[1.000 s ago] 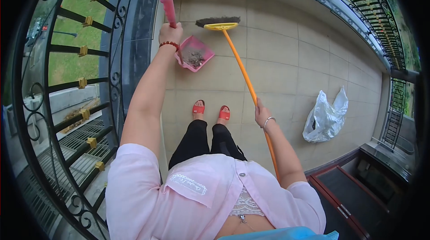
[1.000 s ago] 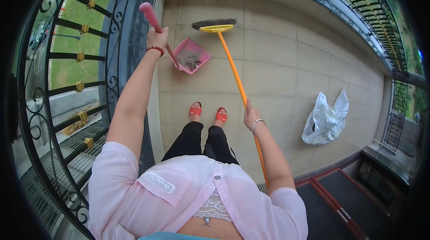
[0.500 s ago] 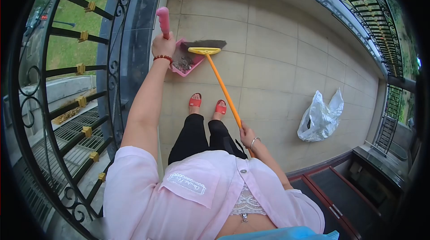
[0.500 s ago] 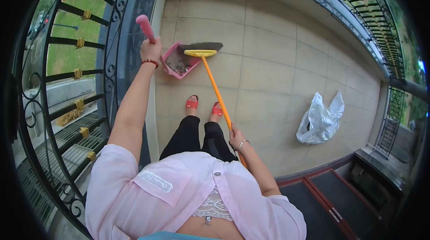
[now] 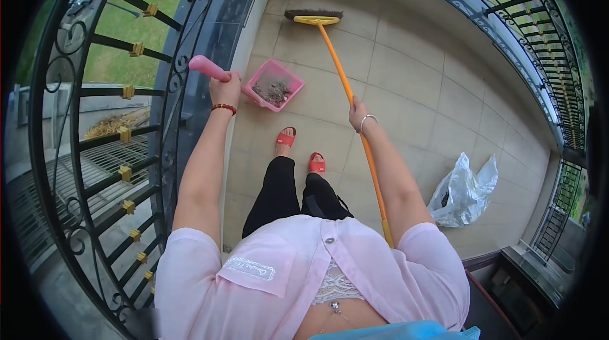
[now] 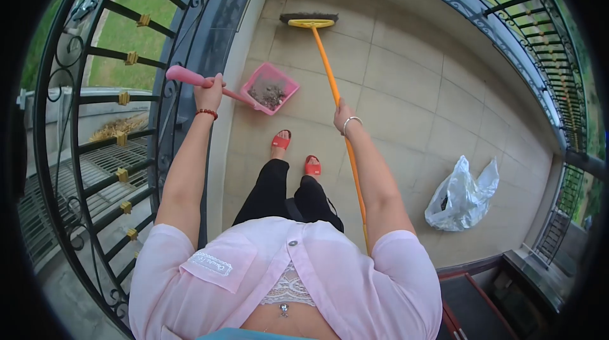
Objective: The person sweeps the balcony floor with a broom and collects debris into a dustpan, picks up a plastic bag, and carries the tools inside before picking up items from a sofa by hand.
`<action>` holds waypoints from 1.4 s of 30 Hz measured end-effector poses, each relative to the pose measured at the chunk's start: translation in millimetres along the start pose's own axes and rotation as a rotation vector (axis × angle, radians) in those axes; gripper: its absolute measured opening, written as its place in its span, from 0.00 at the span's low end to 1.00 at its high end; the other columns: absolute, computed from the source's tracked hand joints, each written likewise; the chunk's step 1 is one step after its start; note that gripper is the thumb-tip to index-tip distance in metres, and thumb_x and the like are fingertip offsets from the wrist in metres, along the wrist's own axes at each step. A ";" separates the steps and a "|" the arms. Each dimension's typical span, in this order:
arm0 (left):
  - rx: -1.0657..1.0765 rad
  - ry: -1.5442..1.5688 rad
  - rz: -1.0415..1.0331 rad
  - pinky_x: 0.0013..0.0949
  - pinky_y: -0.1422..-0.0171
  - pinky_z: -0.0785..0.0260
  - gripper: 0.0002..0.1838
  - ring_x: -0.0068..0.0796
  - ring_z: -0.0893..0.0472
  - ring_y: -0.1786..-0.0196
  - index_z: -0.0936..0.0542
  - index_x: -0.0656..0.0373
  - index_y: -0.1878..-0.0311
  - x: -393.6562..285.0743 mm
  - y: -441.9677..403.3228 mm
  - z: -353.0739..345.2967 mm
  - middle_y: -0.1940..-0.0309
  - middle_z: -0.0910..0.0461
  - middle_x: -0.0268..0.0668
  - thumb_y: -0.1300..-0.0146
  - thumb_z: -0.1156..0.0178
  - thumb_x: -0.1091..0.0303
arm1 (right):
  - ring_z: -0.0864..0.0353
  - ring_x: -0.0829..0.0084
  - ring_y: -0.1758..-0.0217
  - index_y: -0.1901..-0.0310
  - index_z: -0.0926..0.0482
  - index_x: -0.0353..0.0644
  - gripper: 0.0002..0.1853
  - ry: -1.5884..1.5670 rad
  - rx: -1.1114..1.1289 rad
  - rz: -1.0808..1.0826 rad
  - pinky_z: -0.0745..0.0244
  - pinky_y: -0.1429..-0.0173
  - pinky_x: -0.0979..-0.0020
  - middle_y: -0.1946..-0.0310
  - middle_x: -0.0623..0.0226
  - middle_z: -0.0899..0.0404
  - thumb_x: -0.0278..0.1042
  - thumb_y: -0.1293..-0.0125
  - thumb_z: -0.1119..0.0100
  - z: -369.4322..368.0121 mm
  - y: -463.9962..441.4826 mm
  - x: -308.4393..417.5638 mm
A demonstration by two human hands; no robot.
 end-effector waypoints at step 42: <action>-0.222 -0.134 0.216 0.48 0.57 0.26 0.17 0.53 0.18 0.63 0.19 0.64 0.76 177.4 194.5 119.7 0.75 0.19 0.53 0.43 0.41 0.58 | 0.25 0.64 0.86 0.29 0.43 0.52 0.27 0.146 0.301 0.102 0.25 0.81 0.64 0.82 0.57 0.24 0.34 0.29 0.58 -105.7 386.5 -134.6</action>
Point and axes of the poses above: each hand's wrist, its own y-axis away from the middle knuckle, its own z-axis out of the back of the hand, x = y × z, the point moved 5 cm from there along -y, towards the middle knuckle
